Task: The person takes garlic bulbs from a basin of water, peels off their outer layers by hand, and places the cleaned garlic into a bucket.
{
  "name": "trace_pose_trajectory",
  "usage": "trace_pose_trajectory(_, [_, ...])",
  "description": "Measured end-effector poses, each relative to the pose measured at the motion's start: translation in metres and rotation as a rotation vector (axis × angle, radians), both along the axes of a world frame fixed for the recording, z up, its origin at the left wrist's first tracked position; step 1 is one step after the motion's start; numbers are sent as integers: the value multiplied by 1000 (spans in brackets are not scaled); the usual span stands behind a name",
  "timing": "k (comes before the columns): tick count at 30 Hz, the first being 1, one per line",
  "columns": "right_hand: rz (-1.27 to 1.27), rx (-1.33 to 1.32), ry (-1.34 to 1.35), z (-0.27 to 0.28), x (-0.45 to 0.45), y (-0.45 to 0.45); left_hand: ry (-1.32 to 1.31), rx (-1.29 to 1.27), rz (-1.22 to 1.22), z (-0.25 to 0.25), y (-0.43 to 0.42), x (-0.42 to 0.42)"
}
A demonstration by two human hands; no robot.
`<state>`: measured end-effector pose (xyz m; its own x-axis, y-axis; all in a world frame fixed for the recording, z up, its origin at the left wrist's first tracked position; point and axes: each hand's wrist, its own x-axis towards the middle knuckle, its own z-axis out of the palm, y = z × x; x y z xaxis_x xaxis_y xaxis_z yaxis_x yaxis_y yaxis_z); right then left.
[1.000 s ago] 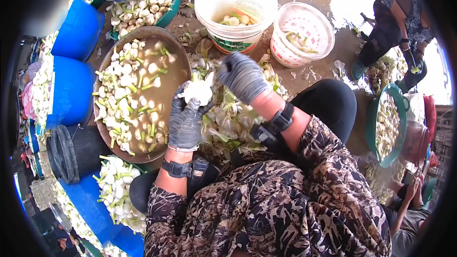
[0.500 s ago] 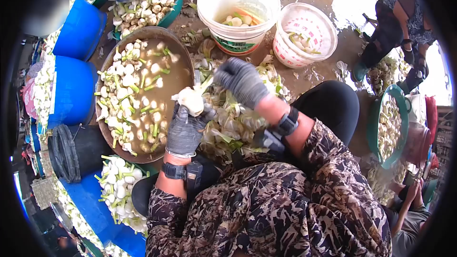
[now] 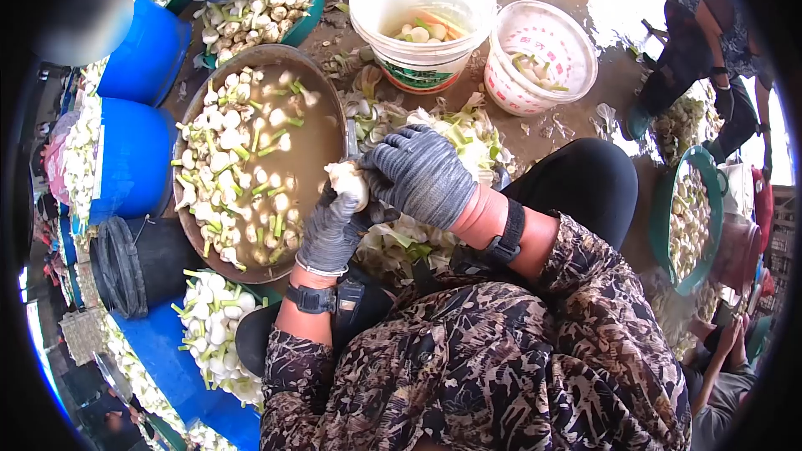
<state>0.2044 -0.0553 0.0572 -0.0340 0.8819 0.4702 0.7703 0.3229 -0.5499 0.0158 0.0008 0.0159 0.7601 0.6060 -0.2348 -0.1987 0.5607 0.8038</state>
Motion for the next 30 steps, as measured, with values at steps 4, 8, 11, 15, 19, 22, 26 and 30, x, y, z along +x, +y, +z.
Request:
trace_pose_trajectory(4, [-156,-271,144,-11,-7,-1,333,155,-102,21,0,-4])
trace_pose_trajectory(8, [-91,-658,549,-26,1,6,185,524,-113,25,3,9])
trace_pose_trajectory(11, [-130,-477,455,-30,-5,0,260,735,-195,10,11,8])
trace_pose_trajectory(15, [-132,-346,263,-28,-12,0,422,626,-146,0,4,7])
trace_pose_trajectory(19, [-110,-604,519,-55,3,9,390,847,-41,20,-6,15])
trace_pose_trajectory(22, [-4,-742,554,-31,9,6,397,927,50,7,-4,5])
trace_pose_trajectory(26, [87,-867,400,-27,15,6,431,835,36,-1,0,0])
trace_pose_trajectory(30, [60,-783,481,-55,40,11,227,439,80,13,-2,0])
